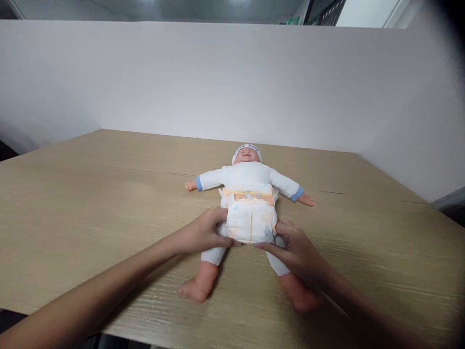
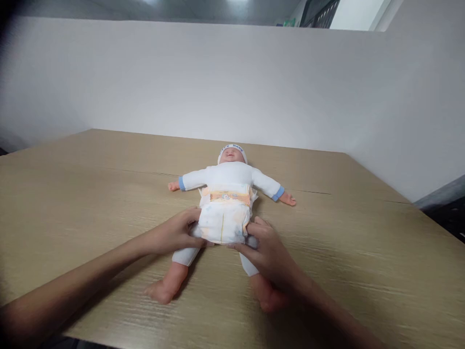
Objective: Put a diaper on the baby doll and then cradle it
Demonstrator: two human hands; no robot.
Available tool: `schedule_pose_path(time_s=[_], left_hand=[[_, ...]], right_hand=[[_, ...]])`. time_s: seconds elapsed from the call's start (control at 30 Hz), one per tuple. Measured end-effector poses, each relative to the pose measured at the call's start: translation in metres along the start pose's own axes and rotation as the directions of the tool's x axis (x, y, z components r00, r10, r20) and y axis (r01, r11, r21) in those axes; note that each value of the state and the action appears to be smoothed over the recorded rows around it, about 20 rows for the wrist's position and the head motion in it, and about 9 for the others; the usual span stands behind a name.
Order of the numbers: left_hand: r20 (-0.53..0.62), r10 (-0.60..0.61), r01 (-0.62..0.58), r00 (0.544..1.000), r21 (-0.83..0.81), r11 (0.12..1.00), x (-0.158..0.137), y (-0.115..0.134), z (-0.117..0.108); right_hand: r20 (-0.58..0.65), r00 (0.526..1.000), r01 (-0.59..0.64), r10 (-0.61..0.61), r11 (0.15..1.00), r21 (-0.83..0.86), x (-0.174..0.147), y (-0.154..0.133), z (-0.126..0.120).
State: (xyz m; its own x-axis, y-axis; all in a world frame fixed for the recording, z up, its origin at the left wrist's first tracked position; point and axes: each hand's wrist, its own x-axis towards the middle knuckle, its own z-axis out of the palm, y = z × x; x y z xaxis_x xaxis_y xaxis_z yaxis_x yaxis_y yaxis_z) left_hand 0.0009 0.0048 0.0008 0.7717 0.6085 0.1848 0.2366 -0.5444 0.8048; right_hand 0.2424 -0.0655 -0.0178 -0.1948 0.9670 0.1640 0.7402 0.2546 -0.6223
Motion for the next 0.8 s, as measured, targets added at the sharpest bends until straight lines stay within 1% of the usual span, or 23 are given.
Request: schedule_pose_path(time_s=[0.07,0.23,0.4,0.5,0.7,0.8], left_hand=[[0.0,-0.004,0.004,1.0,-0.027,1.0,-0.0006,-0.0002,-0.0006],[-0.014,-0.043,0.043,0.999,-0.029,0.999,-0.0031,-0.0034,0.0001],[-0.013,-0.026,0.026,1.0,-0.048,0.999,-0.0034,-0.0032,0.0],[0.004,-0.034,0.034,0.999,-0.077,0.996,-0.0033,-0.0031,-0.0004],[0.015,-0.045,0.047,0.999,-0.161,0.986,-0.0038,-0.006,0.0009],[0.019,-0.054,0.057,0.998,-0.18,0.982,-0.0038,-0.0076,0.0015]], right_hand=[[0.004,1.0,0.007,-0.007,1.0,0.02,0.0014,0.0026,0.0004],[0.008,1.0,0.007,-0.008,0.994,0.108,0.0028,0.005,0.0019],[0.009,1.0,-0.005,0.003,0.987,0.159,0.0023,0.0038,0.002],[0.036,0.999,-0.009,0.001,0.973,0.231,0.0022,0.0046,0.0012],[0.068,0.997,-0.06,0.038,0.928,0.368,0.0016,0.0007,0.0008],[0.062,0.996,-0.087,0.068,0.914,0.396,0.0012,-0.0036,0.0016]])
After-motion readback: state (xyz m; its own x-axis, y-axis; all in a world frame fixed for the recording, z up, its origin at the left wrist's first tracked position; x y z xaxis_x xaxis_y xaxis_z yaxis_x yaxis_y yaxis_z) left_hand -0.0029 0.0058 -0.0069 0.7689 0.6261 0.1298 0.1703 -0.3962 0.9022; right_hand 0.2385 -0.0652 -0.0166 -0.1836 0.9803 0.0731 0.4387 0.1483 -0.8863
